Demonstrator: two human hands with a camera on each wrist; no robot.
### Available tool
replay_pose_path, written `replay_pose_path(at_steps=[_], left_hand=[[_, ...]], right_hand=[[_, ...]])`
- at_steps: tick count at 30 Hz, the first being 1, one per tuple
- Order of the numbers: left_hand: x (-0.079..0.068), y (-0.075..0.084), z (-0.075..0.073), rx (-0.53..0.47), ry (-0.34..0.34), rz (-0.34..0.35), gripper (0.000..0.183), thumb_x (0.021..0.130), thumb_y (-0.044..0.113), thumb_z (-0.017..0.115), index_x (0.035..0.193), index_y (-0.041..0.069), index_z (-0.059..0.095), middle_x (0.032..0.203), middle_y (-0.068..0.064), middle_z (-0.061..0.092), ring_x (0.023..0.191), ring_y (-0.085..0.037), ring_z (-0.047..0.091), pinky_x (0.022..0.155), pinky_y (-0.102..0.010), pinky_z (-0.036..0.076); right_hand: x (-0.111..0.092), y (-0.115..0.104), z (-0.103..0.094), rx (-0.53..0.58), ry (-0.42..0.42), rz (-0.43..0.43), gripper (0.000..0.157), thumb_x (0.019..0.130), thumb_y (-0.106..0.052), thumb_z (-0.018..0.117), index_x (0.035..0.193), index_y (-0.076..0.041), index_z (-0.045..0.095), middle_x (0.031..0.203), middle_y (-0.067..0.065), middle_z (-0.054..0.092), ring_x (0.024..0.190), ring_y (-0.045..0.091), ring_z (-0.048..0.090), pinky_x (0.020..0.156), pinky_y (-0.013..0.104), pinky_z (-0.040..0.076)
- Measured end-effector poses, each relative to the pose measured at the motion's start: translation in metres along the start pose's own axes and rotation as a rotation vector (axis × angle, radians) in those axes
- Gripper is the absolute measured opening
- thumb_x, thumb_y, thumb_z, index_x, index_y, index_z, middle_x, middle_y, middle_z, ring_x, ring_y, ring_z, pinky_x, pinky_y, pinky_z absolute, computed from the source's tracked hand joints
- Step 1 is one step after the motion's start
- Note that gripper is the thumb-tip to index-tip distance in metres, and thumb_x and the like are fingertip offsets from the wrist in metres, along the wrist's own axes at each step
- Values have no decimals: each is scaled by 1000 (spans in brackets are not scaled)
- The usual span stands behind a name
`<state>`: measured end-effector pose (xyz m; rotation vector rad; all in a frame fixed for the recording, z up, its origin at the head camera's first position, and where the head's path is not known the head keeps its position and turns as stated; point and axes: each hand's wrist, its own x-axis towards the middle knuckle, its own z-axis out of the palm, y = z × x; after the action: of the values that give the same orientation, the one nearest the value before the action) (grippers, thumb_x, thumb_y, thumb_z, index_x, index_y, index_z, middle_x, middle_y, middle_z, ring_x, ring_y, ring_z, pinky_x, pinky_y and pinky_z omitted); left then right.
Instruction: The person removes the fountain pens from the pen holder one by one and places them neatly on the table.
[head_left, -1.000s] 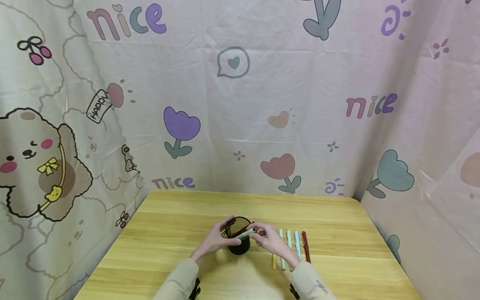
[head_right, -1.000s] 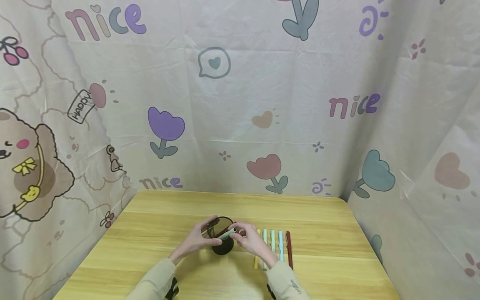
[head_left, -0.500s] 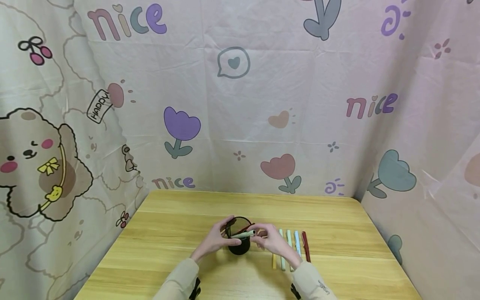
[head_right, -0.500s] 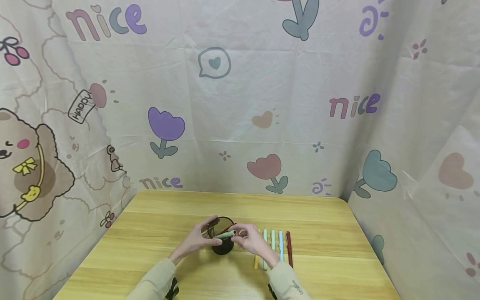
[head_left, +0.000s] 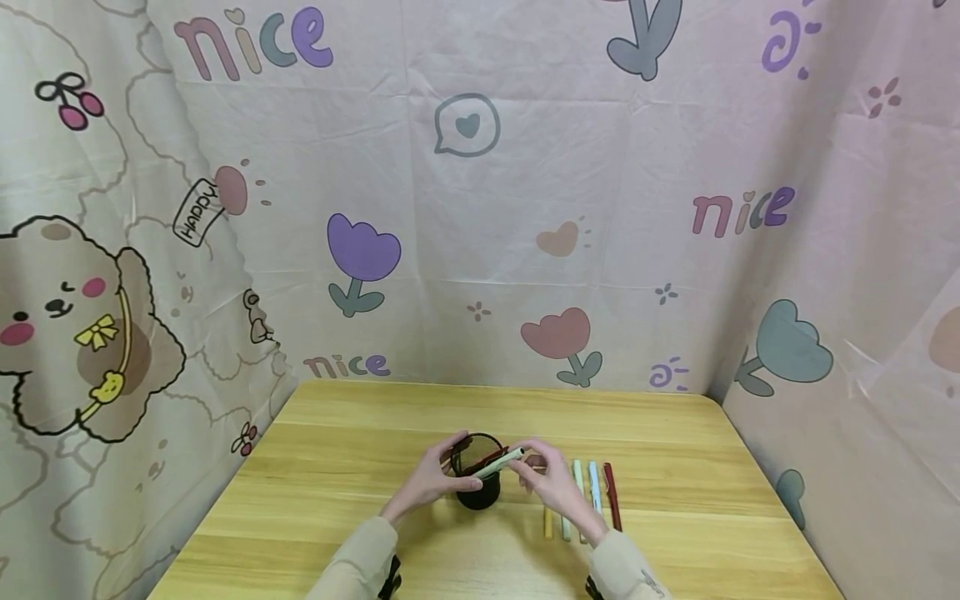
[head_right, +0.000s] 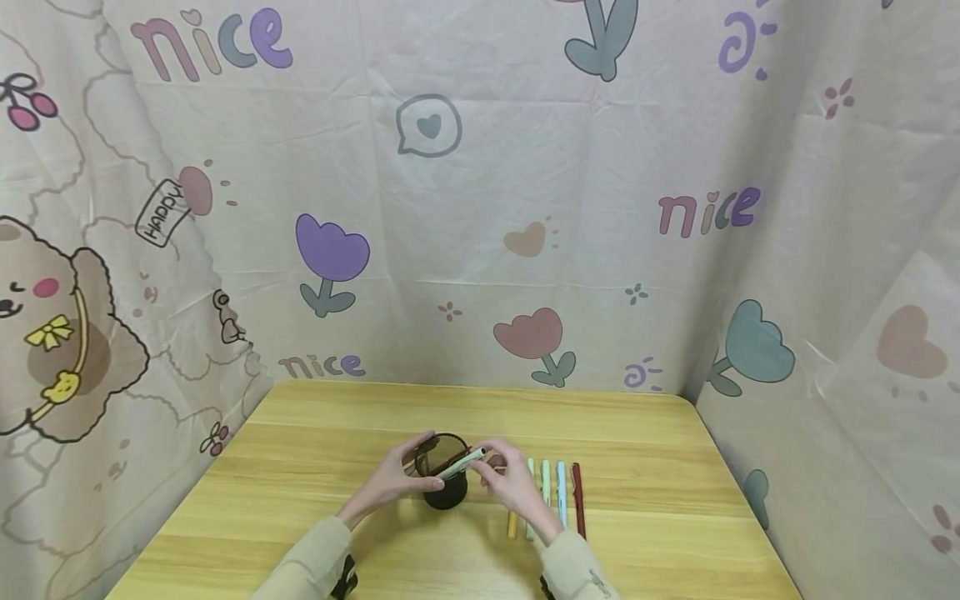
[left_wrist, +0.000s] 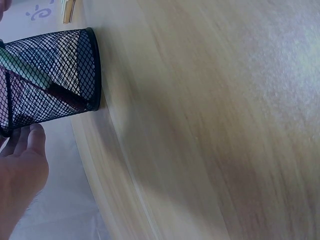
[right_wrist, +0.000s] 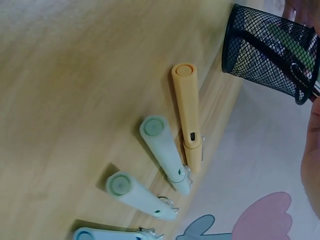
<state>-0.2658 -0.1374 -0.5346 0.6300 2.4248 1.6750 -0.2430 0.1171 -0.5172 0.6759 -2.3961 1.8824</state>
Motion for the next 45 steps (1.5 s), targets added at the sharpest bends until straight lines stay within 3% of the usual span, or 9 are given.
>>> replay_pose_path(at_steps=[7,10,13,19,24,30,36,39,45], left_hand=[[0,-1,-1,-1,-6,2,95,80,23,86,155,-1,34,158,-24,39,146,-48,36,117,-63,37],[-1,0,-1,1,-6,0,94,80,23,86,155,-1,34,159,-23,39,146,-49,35,117,-63,36],[-1,1,-1,-3,-9,-3,94,81,23,86,155,1,34,159,-23,38,147,-49,34,117,-63,35],[-1,1,-1,0,-11,-1,93,81,25,85,155,2,34,159,-25,37,146,-50,34,116,-65,36],[-2,1,-1,-6,-12,3,93,81,24,85,155,2,34,159,-25,37,146,-51,34,116,-65,36],[-2,2,-1,2,-11,-14,93,81,25,85,155,2,34,159,-22,39,147,-48,35,118,-63,35],[-2,3,-2,9,-7,-27,93,81,25,86,156,3,34,160,-21,38,147,-47,34,118,-62,34],[-2,3,-2,13,-4,-24,93,81,25,86,156,4,35,160,-21,38,147,-47,34,118,-63,34],[-2,3,-2,0,-7,-22,93,81,26,85,156,4,34,161,-21,37,148,-47,33,118,-62,34]], right_hand=[[-4,6,-6,124,102,-81,27,99,-7,61,117,14,57,79,38,61,60,4,62,51,43,59],[-5,6,-7,170,121,-117,27,101,-4,58,117,17,54,81,23,67,63,9,66,53,42,60],[-7,5,-9,206,122,-138,28,103,-5,53,119,17,50,94,15,71,68,12,69,57,41,62],[-10,2,-14,277,93,-118,31,109,-12,42,125,14,39,115,-9,73,80,10,72,69,34,64],[-12,0,-17,332,65,-78,35,111,-17,36,127,14,30,120,6,73,85,14,75,77,34,65],[-14,-1,-21,423,76,-45,24,112,-26,28,122,-4,26,113,-7,76,87,16,76,82,33,64],[-17,-3,-28,449,127,-88,15,112,-21,23,124,-13,24,110,-4,75,86,17,76,82,34,64],[-20,-5,-32,433,151,-83,23,112,-17,26,134,-11,22,110,-3,74,88,16,75,83,33,64],[-27,-6,-39,381,142,-56,49,107,-2,40,149,7,15,113,-7,69,93,13,72,88,28,62]])
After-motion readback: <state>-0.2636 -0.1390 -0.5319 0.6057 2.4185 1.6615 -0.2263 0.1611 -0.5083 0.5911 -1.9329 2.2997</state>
